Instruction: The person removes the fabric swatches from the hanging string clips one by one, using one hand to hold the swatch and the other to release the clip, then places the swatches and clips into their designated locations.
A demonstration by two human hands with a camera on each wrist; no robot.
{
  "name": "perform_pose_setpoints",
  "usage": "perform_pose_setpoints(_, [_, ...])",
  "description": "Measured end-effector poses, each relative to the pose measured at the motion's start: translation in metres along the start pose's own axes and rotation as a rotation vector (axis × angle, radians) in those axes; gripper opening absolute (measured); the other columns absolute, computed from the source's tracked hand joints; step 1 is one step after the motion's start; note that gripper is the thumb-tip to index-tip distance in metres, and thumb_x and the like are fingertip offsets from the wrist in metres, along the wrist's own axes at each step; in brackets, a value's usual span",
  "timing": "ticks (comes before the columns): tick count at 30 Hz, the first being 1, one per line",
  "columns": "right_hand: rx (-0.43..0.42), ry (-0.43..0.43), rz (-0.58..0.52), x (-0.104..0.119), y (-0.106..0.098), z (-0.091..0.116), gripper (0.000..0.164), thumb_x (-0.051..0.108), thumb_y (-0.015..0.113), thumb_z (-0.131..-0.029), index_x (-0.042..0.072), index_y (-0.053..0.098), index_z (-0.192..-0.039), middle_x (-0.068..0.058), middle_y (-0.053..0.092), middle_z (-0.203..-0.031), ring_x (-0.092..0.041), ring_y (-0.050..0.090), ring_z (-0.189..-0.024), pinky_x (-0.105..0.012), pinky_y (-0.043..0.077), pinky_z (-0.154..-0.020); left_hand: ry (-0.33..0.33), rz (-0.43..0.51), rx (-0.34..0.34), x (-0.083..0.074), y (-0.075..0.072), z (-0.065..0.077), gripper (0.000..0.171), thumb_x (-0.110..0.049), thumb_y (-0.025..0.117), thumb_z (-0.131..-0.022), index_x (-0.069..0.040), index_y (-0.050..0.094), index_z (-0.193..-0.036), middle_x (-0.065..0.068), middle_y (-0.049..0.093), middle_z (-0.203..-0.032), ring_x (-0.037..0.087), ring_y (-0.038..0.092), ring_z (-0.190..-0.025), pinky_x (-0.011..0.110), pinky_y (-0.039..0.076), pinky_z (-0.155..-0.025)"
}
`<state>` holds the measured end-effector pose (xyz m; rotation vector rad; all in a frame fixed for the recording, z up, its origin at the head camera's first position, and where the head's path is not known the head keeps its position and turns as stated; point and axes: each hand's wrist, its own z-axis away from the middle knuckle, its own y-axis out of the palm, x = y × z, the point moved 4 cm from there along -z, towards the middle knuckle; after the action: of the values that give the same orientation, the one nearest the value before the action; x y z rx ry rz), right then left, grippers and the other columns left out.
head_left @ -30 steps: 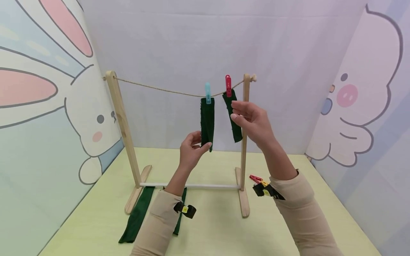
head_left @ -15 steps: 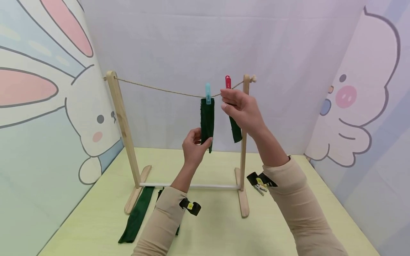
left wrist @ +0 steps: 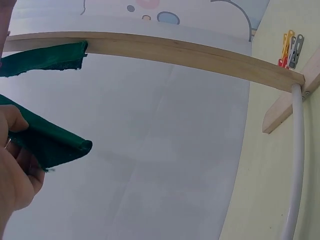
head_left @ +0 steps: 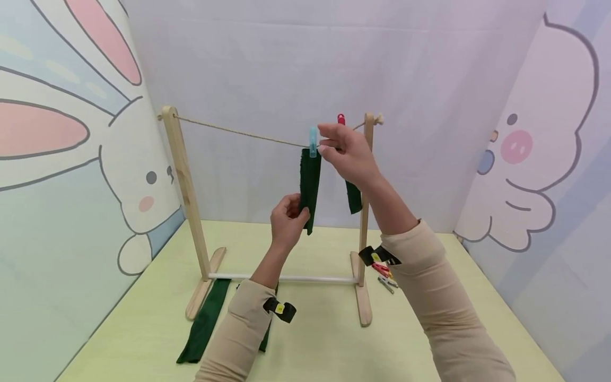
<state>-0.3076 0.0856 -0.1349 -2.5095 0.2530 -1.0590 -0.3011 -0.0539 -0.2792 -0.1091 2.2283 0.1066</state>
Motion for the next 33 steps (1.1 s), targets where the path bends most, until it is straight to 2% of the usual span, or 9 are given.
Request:
perform_pose_setpoints(3, [0.002, 0.038, 0.073, 0.001, 0.003, -0.007, 0.040, 0.008, 0.056, -0.093, 0.004, 0.050, -0.132, -0.011, 0.052, -0.131, -0.022, 0.058, -0.105, -0.031, 0.048, -0.084, -0.006, 0.021, 0.046, -0.005, 0.000, 0.001, 0.023, 0.010, 0.059, -0.083, 0.012, 0.058, -0.106, 0.024, 0.061, -0.093, 0.029, 0.059, -0.080, 0.026, 0.050, -0.069])
perform_pose_setpoints(6, [0.007, 0.080, 0.117, 0.001, 0.006, -0.014, 0.042, 0.010, 0.057, -0.093, 0.007, 0.049, -0.134, -0.009, 0.051, -0.133, -0.019, 0.058, -0.097, -0.029, 0.049, -0.077, -0.016, 0.036, 0.079, -0.004, -0.001, -0.001, 0.026, 0.011, 0.059, -0.082, 0.011, 0.057, -0.108, 0.023, 0.060, -0.094, 0.026, 0.058, -0.080, 0.027, 0.050, -0.070])
perform_pose_setpoints(12, [0.013, 0.125, 0.096, 0.000, 0.007, -0.020, 0.043, 0.008, 0.058, -0.092, 0.007, 0.048, -0.134, -0.011, 0.053, -0.129, -0.019, 0.055, -0.084, -0.027, 0.047, -0.069, -0.047, 0.073, 0.131, 0.001, -0.003, -0.002, 0.032, 0.013, 0.058, -0.080, 0.009, 0.056, -0.112, 0.020, 0.058, -0.094, 0.021, 0.057, -0.081, 0.026, 0.050, -0.070])
perform_pose_setpoints(18, [0.021, 0.100, 0.073, 0.001, 0.009, -0.019, 0.043, 0.007, 0.061, -0.090, 0.008, 0.050, -0.132, -0.010, 0.056, -0.120, -0.020, 0.051, -0.082, -0.025, 0.045, -0.067, -0.047, 0.076, 0.169, -0.002, -0.005, -0.001, 0.031, 0.013, 0.056, -0.081, 0.011, 0.055, -0.112, 0.023, 0.057, -0.095, 0.026, 0.056, -0.083, 0.028, 0.050, -0.071])
perform_pose_setpoints(24, [-0.028, 0.056, 0.124, 0.003, 0.007, -0.015, 0.035, 0.008, 0.064, -0.088, 0.002, 0.059, -0.122, -0.011, 0.057, -0.102, -0.021, 0.052, -0.080, -0.024, 0.047, -0.067, -0.052, 0.059, 0.194, -0.002, -0.005, 0.000, 0.027, 0.012, 0.057, -0.081, 0.010, 0.056, -0.109, 0.023, 0.058, -0.093, 0.028, 0.057, -0.083, 0.029, 0.050, -0.072])
perform_pose_setpoints(33, [-0.063, 0.054, 0.092, 0.003, 0.002, -0.011, 0.031, 0.006, 0.068, -0.085, -0.001, 0.062, -0.115, -0.012, 0.059, -0.096, -0.020, 0.056, -0.081, -0.023, 0.048, -0.070, -0.042, 0.053, 0.184, -0.001, -0.008, 0.001, 0.024, 0.009, 0.059, -0.082, 0.009, 0.058, -0.106, 0.021, 0.061, -0.090, 0.025, 0.059, -0.078, 0.030, 0.052, -0.069])
